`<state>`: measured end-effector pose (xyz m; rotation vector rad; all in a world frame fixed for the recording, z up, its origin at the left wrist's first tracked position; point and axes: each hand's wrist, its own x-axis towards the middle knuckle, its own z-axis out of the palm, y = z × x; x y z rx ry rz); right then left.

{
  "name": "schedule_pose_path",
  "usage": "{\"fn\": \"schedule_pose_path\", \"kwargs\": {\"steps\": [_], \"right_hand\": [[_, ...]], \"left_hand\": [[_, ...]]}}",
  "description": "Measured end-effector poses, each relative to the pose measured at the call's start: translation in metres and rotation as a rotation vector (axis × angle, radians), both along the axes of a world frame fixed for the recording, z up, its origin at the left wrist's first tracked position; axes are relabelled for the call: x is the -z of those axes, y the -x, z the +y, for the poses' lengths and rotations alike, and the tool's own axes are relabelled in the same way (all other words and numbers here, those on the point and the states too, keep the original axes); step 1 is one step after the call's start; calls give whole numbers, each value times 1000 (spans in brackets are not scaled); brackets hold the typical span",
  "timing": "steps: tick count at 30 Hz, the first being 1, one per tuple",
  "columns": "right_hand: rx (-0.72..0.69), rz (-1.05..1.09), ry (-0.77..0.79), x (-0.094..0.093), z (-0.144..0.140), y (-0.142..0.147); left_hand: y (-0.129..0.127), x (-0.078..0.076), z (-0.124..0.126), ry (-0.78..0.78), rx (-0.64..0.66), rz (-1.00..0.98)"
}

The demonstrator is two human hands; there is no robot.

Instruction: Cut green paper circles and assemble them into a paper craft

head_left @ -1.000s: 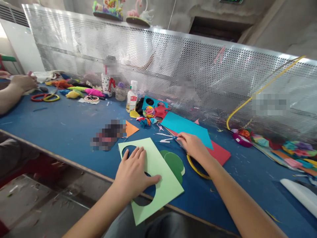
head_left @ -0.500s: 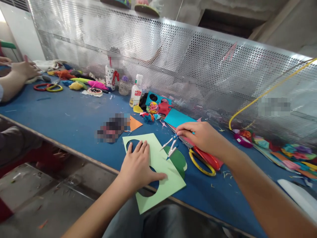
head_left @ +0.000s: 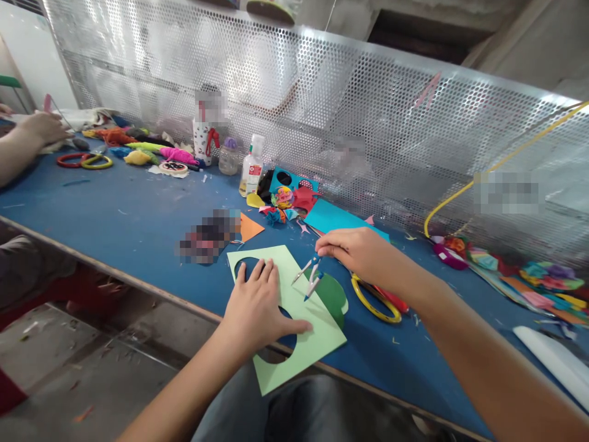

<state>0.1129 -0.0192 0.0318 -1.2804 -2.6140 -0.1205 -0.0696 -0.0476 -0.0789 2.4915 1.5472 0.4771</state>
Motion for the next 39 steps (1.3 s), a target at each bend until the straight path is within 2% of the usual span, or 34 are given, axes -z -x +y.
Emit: {"fn": "schedule_pose_path", "kwargs": {"steps": [15, 22, 26, 31, 39], "right_hand": [[35, -66, -22, -3, -7, -1], [-105, -24, 25, -4, -7, -1], [-137, -25, 60, -6, -13, 6], [-104, -96, 38, -8, -19, 20], [-44, -213, -29, -10, -8, 36]], "left_hand": [[-2, -3, 2, 33, -11, 45], [-4, -5, 1, 43, 9, 73], [-4, -5, 2, 53, 9, 79], [-4, -5, 2, 63, 13, 82], [-5, -6, 1, 62, 10, 58]]}}
